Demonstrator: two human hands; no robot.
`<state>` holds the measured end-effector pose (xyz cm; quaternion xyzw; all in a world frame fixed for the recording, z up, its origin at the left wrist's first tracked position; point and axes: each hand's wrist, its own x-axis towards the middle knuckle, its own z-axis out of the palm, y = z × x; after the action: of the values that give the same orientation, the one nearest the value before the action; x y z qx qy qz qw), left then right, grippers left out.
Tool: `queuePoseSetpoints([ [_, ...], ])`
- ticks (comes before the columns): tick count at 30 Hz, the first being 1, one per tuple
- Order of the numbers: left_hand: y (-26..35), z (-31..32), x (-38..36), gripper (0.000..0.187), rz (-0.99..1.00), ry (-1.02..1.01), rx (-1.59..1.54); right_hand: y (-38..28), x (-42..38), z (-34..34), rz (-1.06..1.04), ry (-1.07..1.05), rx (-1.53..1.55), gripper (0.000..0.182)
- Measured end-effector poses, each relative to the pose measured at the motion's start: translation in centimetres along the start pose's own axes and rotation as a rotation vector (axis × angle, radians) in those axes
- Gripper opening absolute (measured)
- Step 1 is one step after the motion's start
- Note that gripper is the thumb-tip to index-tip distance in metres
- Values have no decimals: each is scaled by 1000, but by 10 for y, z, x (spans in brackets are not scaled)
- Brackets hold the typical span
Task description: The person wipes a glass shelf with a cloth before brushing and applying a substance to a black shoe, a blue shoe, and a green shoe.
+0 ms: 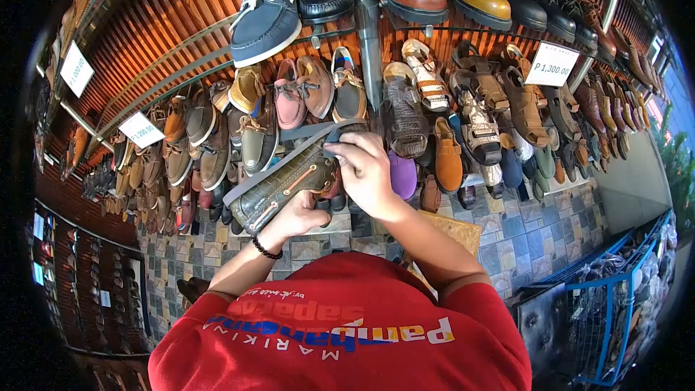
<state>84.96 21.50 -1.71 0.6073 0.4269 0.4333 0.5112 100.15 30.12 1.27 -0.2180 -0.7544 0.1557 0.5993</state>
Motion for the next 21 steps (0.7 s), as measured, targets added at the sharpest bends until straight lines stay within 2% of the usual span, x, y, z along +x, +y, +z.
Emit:
queuePoseSetpoints([
  [1, 21, 5, -3, 69, -60, -11, -99, 8, 0, 0, -60, 42, -40, 26],
  [2, 25, 5, -5, 69, -97, -12, -101, 22, 5, -2, 24, 26, -62, 23],
  [5, 34, 4, -12, 67, -198, -16, -101, 43, 19, -6, 463, 101, 265, 18],
  [6, 34, 3, -13, 65, -222, -16, -92, 41, 17, -6, 387, 86, 209, 19],
  [8, 21, 4, -8, 59, -59, 35, -255, 12, 10, -4, 250, 54, 97, 19],
  [9, 21, 2, -7, 58, -52, 52, -304, 5, 3, -3, 120, -23, 43, 22],
  [10, 21, 1, -7, 57, -50, 67, -355, 10, 4, -4, 44, -1, -40, 21],
  [12, 15, 0, -12, 59, -36, 113, -521, 24, 15, -9, 385, 94, 220, 19],
  [13, 5, -4, -15, 59, -20, 144, -593, 46, 12, -9, 352, 109, 173, 16],
  [14, 15, -2, -14, 58, 15, 150, -687, 48, 9, -13, 401, 85, 226, 15],
  [16, 21, -2, -11, 56, 74, 149, -863, 44, 0, -11, 339, 148, 223, 12],
  [19, 2, -9, -8, 58, 134, 140, -1054, 27, -13, -4, 595, 297, 480, 14],
  [20, 6, -8, -7, 60, 147, 142, -1081, 27, -22, -1, 574, 309, 439, 12],
  [21, 15, -10, -5, 61, 160, 134, -1113, 24, -33, 4, 637, 284, 506, 12],
])
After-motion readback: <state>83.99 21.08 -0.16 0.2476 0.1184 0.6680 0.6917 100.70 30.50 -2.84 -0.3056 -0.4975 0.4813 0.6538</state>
